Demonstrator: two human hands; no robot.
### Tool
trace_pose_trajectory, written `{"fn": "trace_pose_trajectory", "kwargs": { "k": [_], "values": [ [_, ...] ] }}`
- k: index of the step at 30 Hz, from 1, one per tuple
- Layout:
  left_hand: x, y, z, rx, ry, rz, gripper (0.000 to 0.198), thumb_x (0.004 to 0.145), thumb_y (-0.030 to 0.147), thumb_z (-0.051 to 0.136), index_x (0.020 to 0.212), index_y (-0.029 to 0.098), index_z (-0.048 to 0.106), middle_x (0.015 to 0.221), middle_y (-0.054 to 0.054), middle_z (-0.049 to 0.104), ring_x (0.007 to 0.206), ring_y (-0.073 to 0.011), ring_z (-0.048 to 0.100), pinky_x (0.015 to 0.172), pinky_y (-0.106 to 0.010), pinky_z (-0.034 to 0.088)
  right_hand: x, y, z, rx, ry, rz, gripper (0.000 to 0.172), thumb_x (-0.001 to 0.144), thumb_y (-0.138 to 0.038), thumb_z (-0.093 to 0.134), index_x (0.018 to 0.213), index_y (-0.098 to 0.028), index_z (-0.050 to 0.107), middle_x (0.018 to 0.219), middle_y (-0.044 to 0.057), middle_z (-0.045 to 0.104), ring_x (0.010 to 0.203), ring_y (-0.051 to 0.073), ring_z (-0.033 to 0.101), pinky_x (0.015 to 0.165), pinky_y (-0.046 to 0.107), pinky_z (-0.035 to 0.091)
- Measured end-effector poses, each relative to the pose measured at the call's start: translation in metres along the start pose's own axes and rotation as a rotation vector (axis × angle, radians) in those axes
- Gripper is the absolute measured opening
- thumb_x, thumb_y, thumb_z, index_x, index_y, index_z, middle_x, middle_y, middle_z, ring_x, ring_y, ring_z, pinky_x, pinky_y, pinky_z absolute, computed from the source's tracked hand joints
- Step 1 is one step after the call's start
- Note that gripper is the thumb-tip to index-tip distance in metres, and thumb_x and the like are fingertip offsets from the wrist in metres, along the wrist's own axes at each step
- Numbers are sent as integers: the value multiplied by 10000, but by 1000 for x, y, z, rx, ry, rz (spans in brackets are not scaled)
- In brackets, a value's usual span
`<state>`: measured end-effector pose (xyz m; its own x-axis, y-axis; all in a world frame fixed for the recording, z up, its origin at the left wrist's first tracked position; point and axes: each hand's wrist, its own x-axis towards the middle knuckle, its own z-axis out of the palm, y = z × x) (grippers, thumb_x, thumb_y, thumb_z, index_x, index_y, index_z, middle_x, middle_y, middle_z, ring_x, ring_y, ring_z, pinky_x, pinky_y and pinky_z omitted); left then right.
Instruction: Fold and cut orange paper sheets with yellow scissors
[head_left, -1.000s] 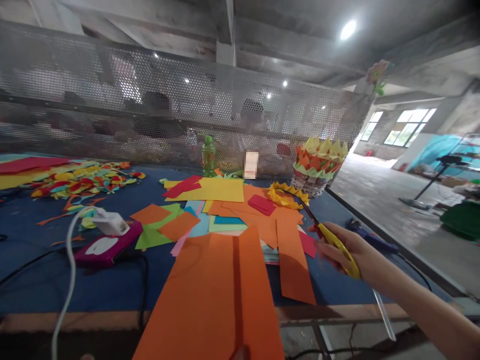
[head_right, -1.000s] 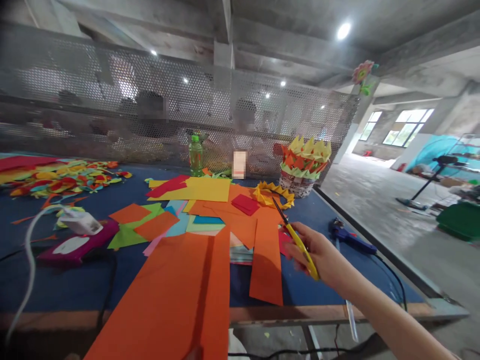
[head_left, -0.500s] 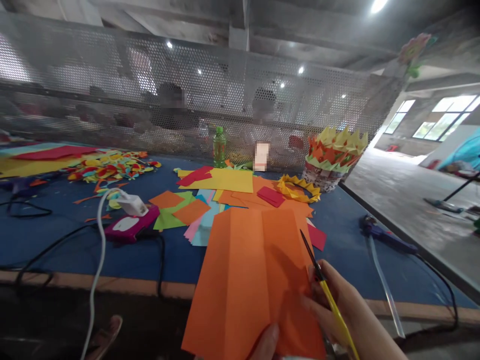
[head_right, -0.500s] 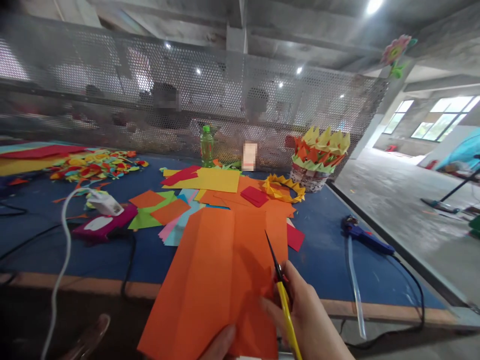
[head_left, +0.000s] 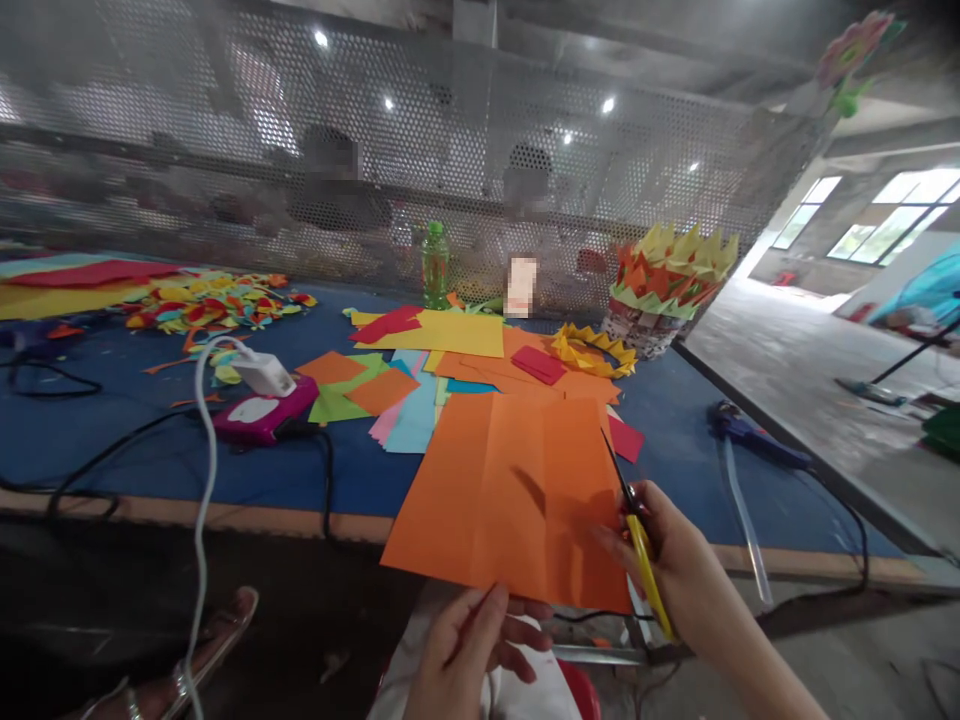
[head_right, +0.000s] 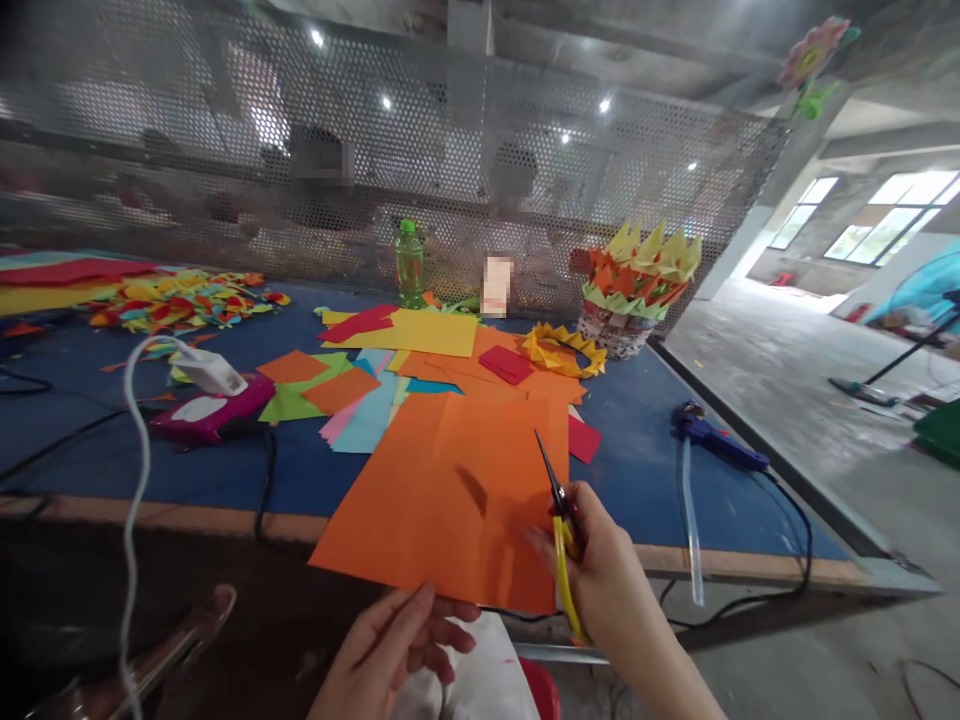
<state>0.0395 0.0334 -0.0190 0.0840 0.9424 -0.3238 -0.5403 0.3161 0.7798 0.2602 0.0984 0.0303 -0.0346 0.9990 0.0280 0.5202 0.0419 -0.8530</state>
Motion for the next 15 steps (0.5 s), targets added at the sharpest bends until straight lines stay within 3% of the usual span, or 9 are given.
{"fn": "trace_pose_trajectory", "kwargs": {
  "k": [5,9,12,15],
  "values": [
    [-4,-8,-3,30,4,14,454,773,614,754,819,163,755,866,-138,770,735,-221,711,559,-257,527,-10,9,2,20,-17,-37,204,797,-308,667,886,-235,498,712,-72,443,640,121,429,589,220,385],
    [-8,-1,-7,259,99,132,478,824,638,670,818,165,738,781,-101,760,661,-206,684,617,-275,550,-20,7,6,35,-62,-19,189,810,-306,651,895,-230,500,706,-70,474,636,115,435,582,210,367],
    [-12,19,-17,531,155,310,438,874,594,618,852,173,738,709,-45,727,625,-177,655,620,-238,535,-24,3,-6,-41,-49,-29,222,857,-428,623,875,-233,518,702,-55,504,637,123,451,583,217,365],
    [-7,54,-35,740,280,445,367,881,560,616,946,215,720,726,-1,726,662,-174,693,572,-198,536,-17,1,-35,-246,153,-24,311,850,-560,598,917,-257,572,700,-36,566,641,150,492,589,241,375]
  ]
}}
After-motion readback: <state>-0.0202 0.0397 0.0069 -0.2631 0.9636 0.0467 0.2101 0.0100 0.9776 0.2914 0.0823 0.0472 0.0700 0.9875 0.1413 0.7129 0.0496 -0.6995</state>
